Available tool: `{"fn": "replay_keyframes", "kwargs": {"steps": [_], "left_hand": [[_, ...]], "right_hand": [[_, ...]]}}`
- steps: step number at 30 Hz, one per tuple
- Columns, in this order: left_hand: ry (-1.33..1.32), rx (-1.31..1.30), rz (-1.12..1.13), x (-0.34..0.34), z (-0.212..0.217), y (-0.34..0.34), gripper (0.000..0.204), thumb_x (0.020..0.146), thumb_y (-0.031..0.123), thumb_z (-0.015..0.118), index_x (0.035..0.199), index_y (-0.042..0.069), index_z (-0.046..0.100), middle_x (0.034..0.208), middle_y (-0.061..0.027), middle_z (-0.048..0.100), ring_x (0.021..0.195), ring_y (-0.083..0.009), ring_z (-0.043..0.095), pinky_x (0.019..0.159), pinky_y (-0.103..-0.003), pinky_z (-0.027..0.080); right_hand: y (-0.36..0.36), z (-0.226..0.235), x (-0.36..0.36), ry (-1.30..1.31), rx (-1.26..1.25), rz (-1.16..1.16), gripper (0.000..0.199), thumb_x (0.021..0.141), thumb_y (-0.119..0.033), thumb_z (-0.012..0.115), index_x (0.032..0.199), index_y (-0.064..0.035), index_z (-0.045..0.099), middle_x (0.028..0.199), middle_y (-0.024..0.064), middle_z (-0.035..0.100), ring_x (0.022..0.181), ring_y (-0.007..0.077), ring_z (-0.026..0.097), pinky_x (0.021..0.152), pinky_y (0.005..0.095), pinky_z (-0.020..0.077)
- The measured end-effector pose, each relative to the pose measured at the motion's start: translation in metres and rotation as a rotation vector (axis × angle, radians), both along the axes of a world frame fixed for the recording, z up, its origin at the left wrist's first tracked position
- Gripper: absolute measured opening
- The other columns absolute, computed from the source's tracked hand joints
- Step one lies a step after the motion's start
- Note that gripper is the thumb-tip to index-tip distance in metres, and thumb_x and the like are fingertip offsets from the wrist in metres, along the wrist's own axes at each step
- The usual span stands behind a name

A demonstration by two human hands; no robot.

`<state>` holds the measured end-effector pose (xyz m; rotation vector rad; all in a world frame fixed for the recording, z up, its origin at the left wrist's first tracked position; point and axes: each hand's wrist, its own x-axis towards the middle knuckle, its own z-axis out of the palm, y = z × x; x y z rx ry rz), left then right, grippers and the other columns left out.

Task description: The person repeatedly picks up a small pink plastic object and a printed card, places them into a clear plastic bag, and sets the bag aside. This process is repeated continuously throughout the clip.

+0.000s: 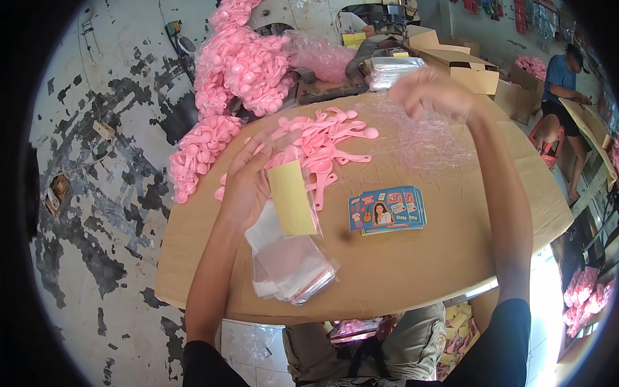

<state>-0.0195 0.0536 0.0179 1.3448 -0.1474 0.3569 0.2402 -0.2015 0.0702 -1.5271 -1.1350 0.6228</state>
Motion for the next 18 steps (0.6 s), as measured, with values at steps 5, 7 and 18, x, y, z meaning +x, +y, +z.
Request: {"fn": "replay_keyframes", "kwargs": {"steps": [5, 7, 18], "left_hand": [[0.042, -0.095, 0.002, 0.000, -0.007, 0.005, 0.051, 0.103, 0.015, 0.036, 0.149, 0.004, 0.018, 0.146, -0.0163, 0.040, 0.111, -0.0343, 0.062, 0.088, -0.045, 0.057], [0.026, -0.086, -0.001, 0.003, -0.003, -0.001, 0.052, 0.103, 0.015, 0.037, 0.149, 0.006, 0.016, 0.148, -0.0154, 0.039, 0.111, -0.0340, 0.062, 0.089, -0.045, 0.057], [0.110, -0.074, -0.025, -0.008, -0.014, -0.038, 0.047, 0.104, 0.023, 0.042, 0.144, 0.001, 0.033, 0.127, -0.0106, 0.057, 0.104, -0.0161, 0.063, 0.084, -0.031, 0.055]], "right_hand": [[-0.013, -0.024, 0.016, -1.147, -0.227, -0.583, 0.023, 0.088, -0.009, 0.060, 0.108, -0.0020, 0.068, 0.093, 0.0065, 0.067, 0.084, 0.0151, 0.063, 0.076, 0.0281, 0.0509], [0.000, 0.006, -0.015, -0.528, 0.237, -0.381, 0.027, 0.094, -0.013, 0.055, 0.116, -0.0020, 0.065, 0.097, 0.0055, 0.067, 0.093, 0.0160, 0.062, 0.085, 0.0312, 0.0496], [0.055, -0.041, -0.139, -0.029, 0.081, -0.126, 0.028, 0.090, -0.021, 0.069, 0.110, -0.0010, 0.067, 0.084, 0.0045, 0.067, 0.069, 0.0050, 0.060, 0.057, 0.0211, 0.0505]]}}
